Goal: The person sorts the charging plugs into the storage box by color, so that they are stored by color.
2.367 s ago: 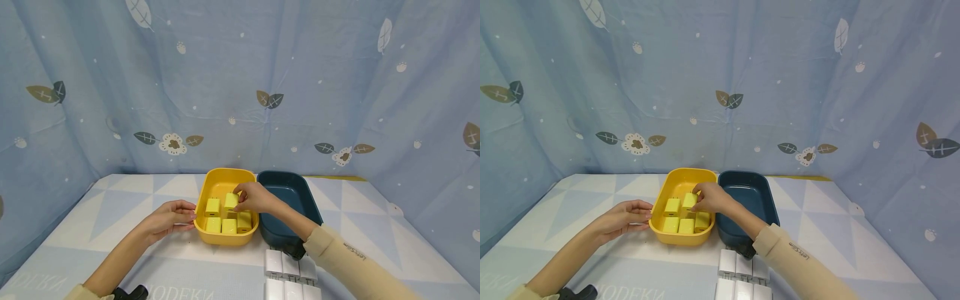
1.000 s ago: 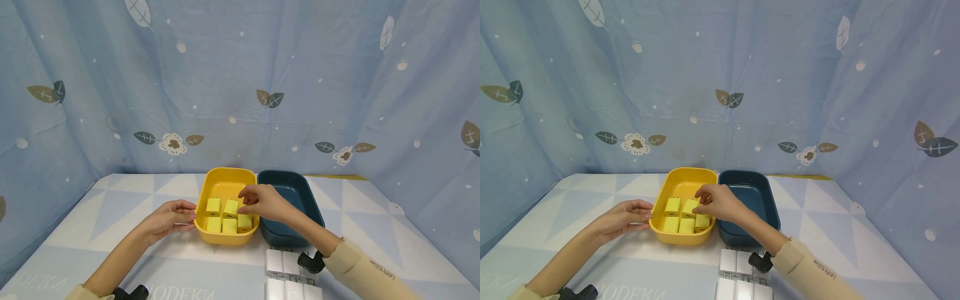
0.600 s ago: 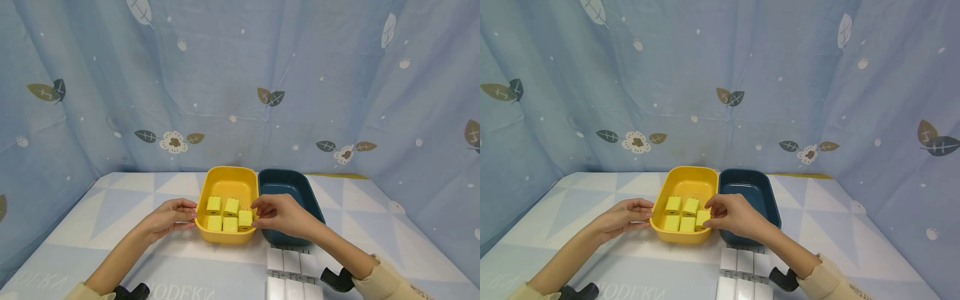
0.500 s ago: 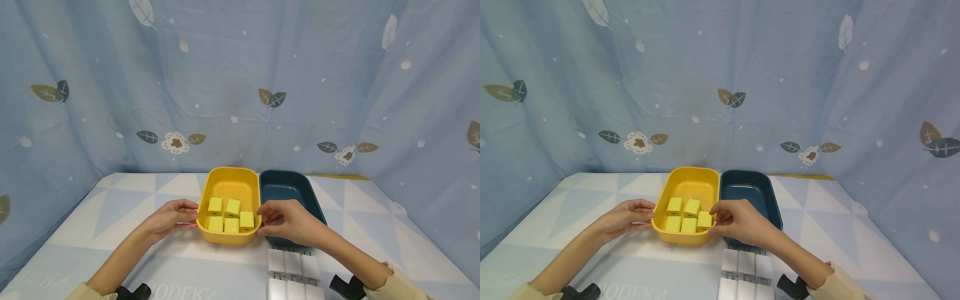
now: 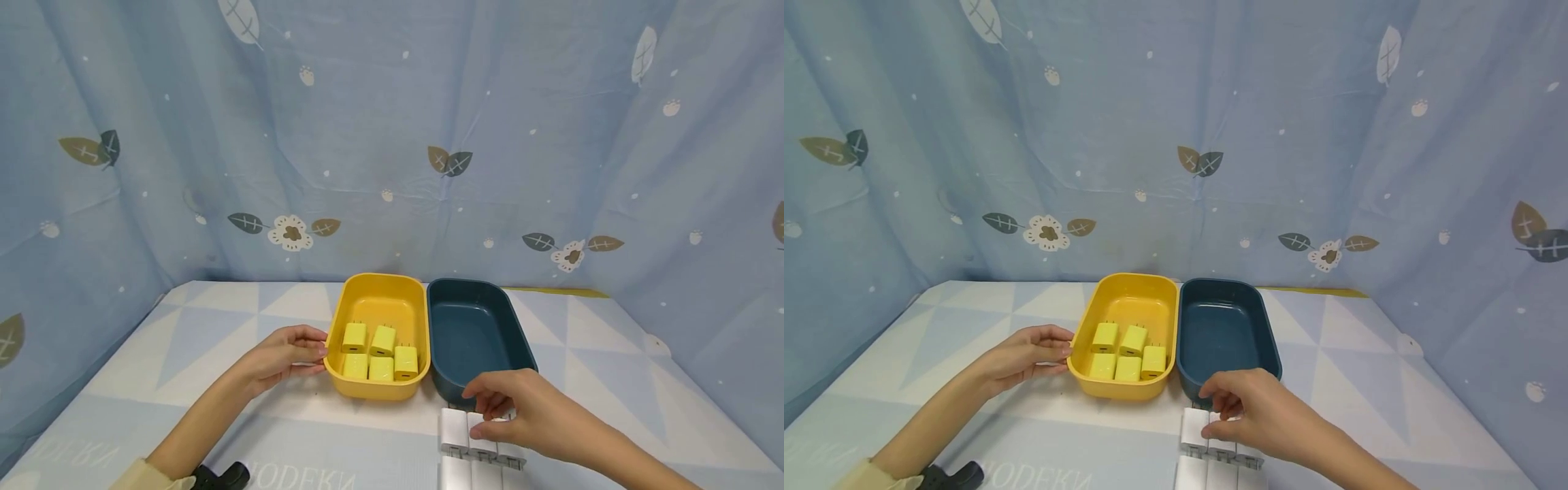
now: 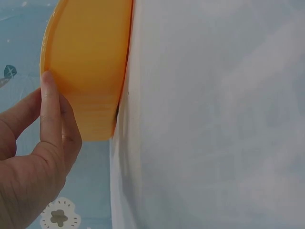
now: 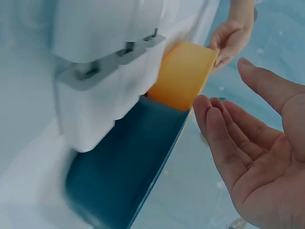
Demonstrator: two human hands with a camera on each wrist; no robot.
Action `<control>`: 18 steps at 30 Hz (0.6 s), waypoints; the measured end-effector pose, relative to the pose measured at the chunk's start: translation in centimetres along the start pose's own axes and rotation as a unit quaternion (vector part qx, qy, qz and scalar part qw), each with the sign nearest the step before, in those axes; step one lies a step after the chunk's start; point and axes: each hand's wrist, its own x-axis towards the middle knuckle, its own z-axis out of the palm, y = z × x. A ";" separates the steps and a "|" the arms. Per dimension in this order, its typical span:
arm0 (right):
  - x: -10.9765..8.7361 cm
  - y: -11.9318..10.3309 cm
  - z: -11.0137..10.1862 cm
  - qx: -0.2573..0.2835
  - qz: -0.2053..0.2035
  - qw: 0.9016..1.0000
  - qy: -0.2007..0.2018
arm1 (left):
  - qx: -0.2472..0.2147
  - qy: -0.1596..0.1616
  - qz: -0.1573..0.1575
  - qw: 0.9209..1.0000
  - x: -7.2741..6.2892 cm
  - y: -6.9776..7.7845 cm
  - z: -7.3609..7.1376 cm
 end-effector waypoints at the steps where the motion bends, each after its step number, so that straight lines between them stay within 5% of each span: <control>1: -0.3 0.2 0.0 -0.001 0.002 1.000 -0.001 | 0.001 0.000 0.000 1.000 0.0 0.0 0.0; 12: -0.7 1.5 1.9 -0.016 0.068 0.997 -0.019 | 0.003 0.004 0.001 1.000 -0.2 0.2 0.0; 18: 0.2 1.8 3.1 -0.113 0.054 0.992 -0.004 | 0.001 0.000 0.001 1.000 -0.2 0.1 0.1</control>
